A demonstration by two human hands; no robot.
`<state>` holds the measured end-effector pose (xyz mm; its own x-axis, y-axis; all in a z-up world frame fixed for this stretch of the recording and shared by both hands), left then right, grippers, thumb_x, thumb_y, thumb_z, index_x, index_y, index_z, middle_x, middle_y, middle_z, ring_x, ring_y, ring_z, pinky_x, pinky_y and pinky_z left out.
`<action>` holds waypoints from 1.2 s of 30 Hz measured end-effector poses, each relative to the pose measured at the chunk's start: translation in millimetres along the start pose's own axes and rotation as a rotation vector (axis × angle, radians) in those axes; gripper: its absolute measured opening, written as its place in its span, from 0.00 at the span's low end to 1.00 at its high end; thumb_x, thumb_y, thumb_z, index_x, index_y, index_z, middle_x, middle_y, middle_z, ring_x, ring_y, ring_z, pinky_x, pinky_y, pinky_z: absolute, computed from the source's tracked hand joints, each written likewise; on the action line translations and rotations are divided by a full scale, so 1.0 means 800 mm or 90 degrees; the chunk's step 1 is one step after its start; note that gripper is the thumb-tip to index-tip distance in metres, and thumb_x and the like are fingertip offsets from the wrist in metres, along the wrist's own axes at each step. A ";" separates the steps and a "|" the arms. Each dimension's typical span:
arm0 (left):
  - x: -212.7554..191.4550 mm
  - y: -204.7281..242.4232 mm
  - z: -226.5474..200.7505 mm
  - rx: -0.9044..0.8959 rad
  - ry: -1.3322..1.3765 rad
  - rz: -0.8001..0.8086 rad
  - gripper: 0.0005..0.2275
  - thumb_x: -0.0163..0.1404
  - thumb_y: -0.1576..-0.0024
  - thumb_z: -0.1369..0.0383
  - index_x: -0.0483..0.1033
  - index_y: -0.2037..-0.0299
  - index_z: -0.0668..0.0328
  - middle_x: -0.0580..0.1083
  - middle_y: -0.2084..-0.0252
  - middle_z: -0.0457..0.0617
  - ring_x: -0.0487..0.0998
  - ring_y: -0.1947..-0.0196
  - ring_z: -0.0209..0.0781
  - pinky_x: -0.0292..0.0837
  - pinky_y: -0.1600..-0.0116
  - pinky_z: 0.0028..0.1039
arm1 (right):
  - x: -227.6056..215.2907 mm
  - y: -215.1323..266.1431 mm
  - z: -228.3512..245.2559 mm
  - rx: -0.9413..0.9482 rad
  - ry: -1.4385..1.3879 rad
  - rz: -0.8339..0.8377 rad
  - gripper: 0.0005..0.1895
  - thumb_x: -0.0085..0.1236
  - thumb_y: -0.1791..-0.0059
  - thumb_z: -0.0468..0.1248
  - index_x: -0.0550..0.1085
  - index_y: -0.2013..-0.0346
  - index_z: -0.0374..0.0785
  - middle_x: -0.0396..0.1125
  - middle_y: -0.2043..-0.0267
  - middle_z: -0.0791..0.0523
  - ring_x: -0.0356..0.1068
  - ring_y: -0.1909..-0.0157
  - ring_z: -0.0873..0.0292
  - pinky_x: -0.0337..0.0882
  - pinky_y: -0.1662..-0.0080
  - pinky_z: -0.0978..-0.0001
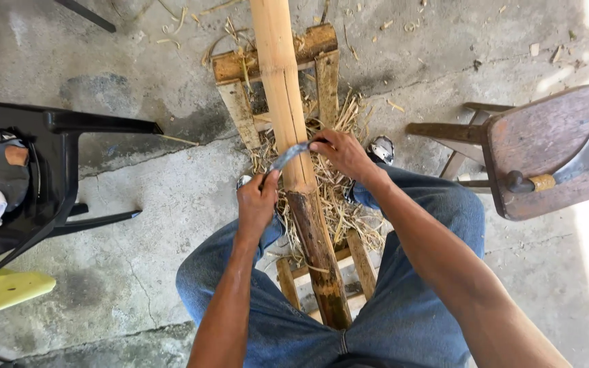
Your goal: Shave the bark or outer layer from a bamboo pole using a spokeshave or drawknife tool.
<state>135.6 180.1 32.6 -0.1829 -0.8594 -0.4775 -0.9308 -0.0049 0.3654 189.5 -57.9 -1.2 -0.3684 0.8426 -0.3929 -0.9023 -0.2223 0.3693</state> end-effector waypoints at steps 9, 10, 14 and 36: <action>0.012 -0.009 0.032 0.196 -0.121 -0.101 0.21 0.52 0.35 0.58 0.70 0.74 0.68 0.66 0.83 0.54 0.65 0.85 0.45 0.64 0.75 0.37 | 0.024 -0.002 -0.033 -0.143 0.081 -0.121 0.18 0.50 0.43 0.49 0.73 0.58 0.36 0.69 0.67 0.51 0.68 0.62 0.48 0.68 0.57 0.51; 0.016 0.000 0.043 0.194 -0.121 -0.099 0.21 0.52 0.35 0.58 0.70 0.74 0.68 0.66 0.83 0.54 0.65 0.85 0.45 0.64 0.75 0.37 | 0.033 0.004 -0.043 -0.141 0.081 -0.120 0.18 0.50 0.43 0.49 0.73 0.58 0.36 0.69 0.67 0.51 0.68 0.62 0.48 0.68 0.57 0.51; 0.020 0.034 0.058 -0.055 -0.058 0.088 0.20 0.44 0.35 0.54 0.74 0.73 0.61 0.68 0.84 0.46 0.66 0.89 0.37 0.64 0.84 0.36 | 0.051 0.033 -0.076 -0.028 0.162 -0.001 0.20 0.44 0.41 0.52 0.72 0.62 0.39 0.67 0.71 0.53 0.64 0.70 0.53 0.68 0.63 0.57; 0.028 0.018 0.087 -0.019 -0.140 0.068 0.23 0.42 0.36 0.47 0.72 0.73 0.57 0.66 0.85 0.43 0.63 0.89 0.35 0.62 0.84 0.34 | 0.052 0.032 -0.064 -0.134 0.158 -0.109 0.21 0.41 0.40 0.49 0.68 0.68 0.39 0.61 0.78 0.57 0.55 0.79 0.60 0.61 0.75 0.63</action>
<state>95.8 196.6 -28.4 -0.3466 -0.7241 -0.5963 -0.8936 0.0615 0.4447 139.4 -53.8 -51.1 -0.2272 0.7377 -0.6358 -0.9725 -0.2059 0.1086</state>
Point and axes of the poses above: each hand's wrist, its own y-axis away from the middle knuckle, its own x-axis out of the palm, z = x × y, the point moved 3 cm from there along -y, towards the middle knuckle
